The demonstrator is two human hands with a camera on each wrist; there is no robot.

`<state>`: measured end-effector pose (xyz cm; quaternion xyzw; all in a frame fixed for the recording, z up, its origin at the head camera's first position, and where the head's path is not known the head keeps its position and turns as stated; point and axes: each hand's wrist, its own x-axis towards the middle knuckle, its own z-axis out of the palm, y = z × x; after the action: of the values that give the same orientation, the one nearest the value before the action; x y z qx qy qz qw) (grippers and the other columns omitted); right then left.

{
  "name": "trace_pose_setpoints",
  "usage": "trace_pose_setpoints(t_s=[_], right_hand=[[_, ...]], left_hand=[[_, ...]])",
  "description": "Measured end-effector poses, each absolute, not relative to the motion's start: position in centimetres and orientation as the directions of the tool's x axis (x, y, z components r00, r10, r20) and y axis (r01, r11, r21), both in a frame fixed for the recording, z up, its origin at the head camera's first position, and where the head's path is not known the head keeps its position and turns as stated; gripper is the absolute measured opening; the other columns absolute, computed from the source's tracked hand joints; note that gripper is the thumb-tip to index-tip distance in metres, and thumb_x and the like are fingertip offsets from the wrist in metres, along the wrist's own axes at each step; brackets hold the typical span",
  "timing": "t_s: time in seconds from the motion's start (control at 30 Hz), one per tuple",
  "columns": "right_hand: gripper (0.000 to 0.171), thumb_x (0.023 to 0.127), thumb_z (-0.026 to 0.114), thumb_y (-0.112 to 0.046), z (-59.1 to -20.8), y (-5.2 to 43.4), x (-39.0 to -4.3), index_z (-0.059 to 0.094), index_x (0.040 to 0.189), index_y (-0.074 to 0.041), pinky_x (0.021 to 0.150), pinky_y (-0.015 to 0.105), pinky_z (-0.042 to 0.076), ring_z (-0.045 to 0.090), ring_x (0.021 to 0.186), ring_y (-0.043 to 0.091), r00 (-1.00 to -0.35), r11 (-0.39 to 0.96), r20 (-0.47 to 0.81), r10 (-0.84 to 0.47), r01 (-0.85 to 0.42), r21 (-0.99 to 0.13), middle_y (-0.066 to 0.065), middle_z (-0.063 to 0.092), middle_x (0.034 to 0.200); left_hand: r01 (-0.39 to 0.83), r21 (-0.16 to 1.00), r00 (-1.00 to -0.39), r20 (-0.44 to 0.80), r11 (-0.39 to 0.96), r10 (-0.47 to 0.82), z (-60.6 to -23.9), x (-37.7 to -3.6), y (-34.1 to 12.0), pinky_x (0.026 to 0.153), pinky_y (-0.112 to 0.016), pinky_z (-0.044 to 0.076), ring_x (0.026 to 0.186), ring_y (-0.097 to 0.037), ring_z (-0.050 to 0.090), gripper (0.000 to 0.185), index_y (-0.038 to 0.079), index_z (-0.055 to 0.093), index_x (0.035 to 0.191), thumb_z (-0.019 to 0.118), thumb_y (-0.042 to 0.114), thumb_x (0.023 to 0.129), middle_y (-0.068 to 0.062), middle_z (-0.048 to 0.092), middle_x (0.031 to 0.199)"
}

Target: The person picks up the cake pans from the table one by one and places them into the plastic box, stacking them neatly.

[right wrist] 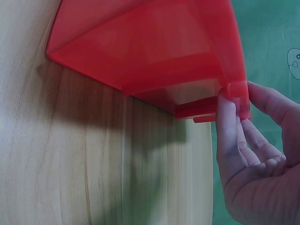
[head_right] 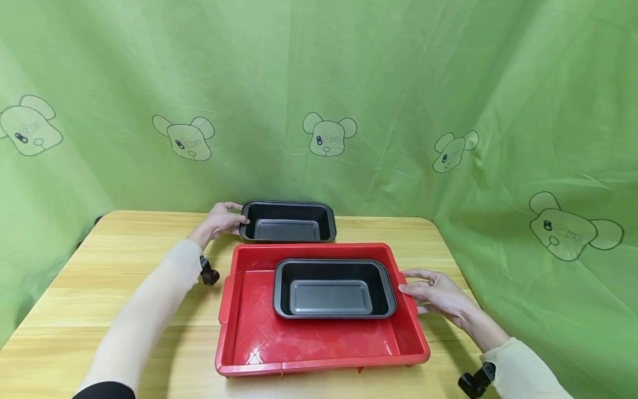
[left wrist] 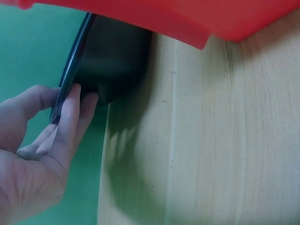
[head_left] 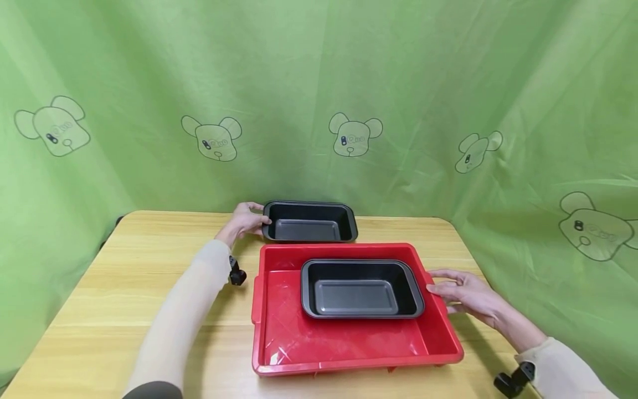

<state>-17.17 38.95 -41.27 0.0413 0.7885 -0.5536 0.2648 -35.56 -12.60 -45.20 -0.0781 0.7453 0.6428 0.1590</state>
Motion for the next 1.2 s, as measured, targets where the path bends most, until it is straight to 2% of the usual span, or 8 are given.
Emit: trace_pose_setpoints(t_s=[0.27, 0.5, 0.77, 0.97, 1.2], right_hand=[[0.068, 0.095, 0.061, -0.026, -41.4, 39.0, -17.2, 0.028, 0.148, 0.001, 0.087, 0.045, 0.061, 0.072, 0.1, 0.024, -0.859, 0.392, -0.456, -0.231, 0.347, -0.852, 0.003, 0.074, 0.109], [0.068, 0.095, 0.062, -0.027, -41.5, 39.1, -17.2, 0.029, 0.148, 0.0, 0.086, 0.046, 0.06, 0.072, 0.101, 0.025, -0.864, 0.401, -0.458, -0.211, 0.351, -0.846, 0.003, 0.074, 0.109], [0.068, 0.094, 0.062, -0.027, -41.5, 39.1, -17.2, 0.03, 0.148, 0.0, 0.086, 0.046, 0.061, 0.072, 0.101, 0.025, -0.865, 0.411, -0.456, -0.21, 0.345, -0.844, 0.003, 0.074, 0.109], [0.068, 0.095, 0.061, -0.026, -41.4, 39.0, -17.1, 0.029, 0.148, 0.001, 0.086, 0.046, 0.061, 0.072, 0.1, 0.025, -0.864, 0.404, -0.456, -0.215, 0.346, -0.847, 0.003, 0.074, 0.108], [0.068, 0.095, 0.061, -0.026, -41.3, 39.0, -17.1, 0.028, 0.149, 0.001, 0.086, 0.045, 0.061, 0.072, 0.1, 0.024, -0.864, 0.395, -0.453, -0.22, 0.345, -0.851, 0.002, 0.074, 0.109]], left_hand=[[-0.309, 0.935, -0.946, -0.321, 0.176, 0.046, -44.5, -35.4, -12.6, 0.069, -0.037, 0.063, 0.061, -0.023, 0.07, 0.064, 0.003, 0.047, 0.137, 0.07, -0.007, 0.078, -0.037, 0.058, 0.119], [-0.286, 0.941, -0.956, -0.293, 0.18, 0.011, -44.1, -34.9, -12.7, 0.073, -0.039, 0.063, 0.08, -0.036, 0.073, 0.065, 0.003, 0.046, 0.138, 0.069, -0.006, 0.078, -0.036, 0.057, 0.121], [-0.265, 0.948, -0.964, -0.259, 0.177, -0.051, -44.0, -34.6, -12.9, 0.069, -0.037, 0.064, 0.058, -0.018, 0.067, 0.063, 0.001, 0.048, 0.136, 0.068, -0.006, 0.076, -0.036, 0.056, 0.124], [-0.269, 0.948, -0.963, -0.261, 0.17, -0.066, -43.7, -34.5, -13.2, 0.075, -0.039, 0.063, 0.057, -0.016, 0.067, 0.064, 0.002, 0.049, 0.136, 0.069, -0.006, 0.076, -0.035, 0.052, 0.13], [-0.272, 0.945, -0.962, -0.266, 0.18, -0.057, -43.2, -34.2, -13.5, 0.073, -0.042, 0.063, 0.057, -0.019, 0.069, 0.064, 0.002, 0.048, 0.136, 0.07, -0.005, 0.076, -0.036, 0.059, 0.122]])
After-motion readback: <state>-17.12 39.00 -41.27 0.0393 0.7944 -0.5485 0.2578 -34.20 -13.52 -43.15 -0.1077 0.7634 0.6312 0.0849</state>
